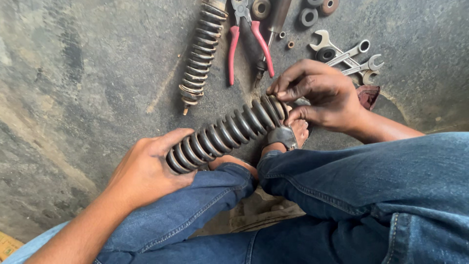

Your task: The person sits on the floor of a motorcycle repair workshop and works on a rear shock absorber. They slide the spring and collar along the damper shaft, remove and reposition washers and bushings by hand, and use a wrench to tighten the top fitting of the assembly.

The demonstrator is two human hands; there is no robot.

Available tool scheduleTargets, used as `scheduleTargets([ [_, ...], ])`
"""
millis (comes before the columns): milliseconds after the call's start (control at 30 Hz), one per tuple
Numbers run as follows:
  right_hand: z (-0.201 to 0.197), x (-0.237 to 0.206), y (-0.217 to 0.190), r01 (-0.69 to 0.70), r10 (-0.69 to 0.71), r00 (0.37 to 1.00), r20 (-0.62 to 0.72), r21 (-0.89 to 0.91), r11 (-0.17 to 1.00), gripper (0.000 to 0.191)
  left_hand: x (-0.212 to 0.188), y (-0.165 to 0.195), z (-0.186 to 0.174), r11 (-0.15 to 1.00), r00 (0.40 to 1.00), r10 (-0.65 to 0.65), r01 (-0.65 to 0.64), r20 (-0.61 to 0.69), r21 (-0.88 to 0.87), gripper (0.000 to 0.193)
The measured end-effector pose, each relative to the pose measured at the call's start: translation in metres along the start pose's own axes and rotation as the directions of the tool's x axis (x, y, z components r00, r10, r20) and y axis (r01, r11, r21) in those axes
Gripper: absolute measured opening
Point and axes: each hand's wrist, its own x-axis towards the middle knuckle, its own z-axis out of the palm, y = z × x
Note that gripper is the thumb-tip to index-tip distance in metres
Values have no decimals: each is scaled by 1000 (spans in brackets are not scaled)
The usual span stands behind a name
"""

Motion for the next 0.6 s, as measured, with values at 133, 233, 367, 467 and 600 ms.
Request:
scheduleTargets([
  [133,-2,1,-2,-33,38,999,38,-116,993,32,0,-4,0,986,1000,7,-4,-15,169,71],
  [233,-5,2,-3,-51,58,997,52,-121,991,34,1,-5,2,992,992,123,-122,-43,29,66],
  [367,-6,1,-3,2,8,997,81,-127,992,43,2,-5,2,994,994,104,-105,-18,-35,62],
  [467,0,0,0,10,-14,1000,-11,-258,966,46,2,-2,1,996,998,64,-66,-20,-61,57],
  [600,3,4,3,-70,51,995,-84,-242,968,47,1,4,-1,999,998,34,-36,-48,-36,58],
])
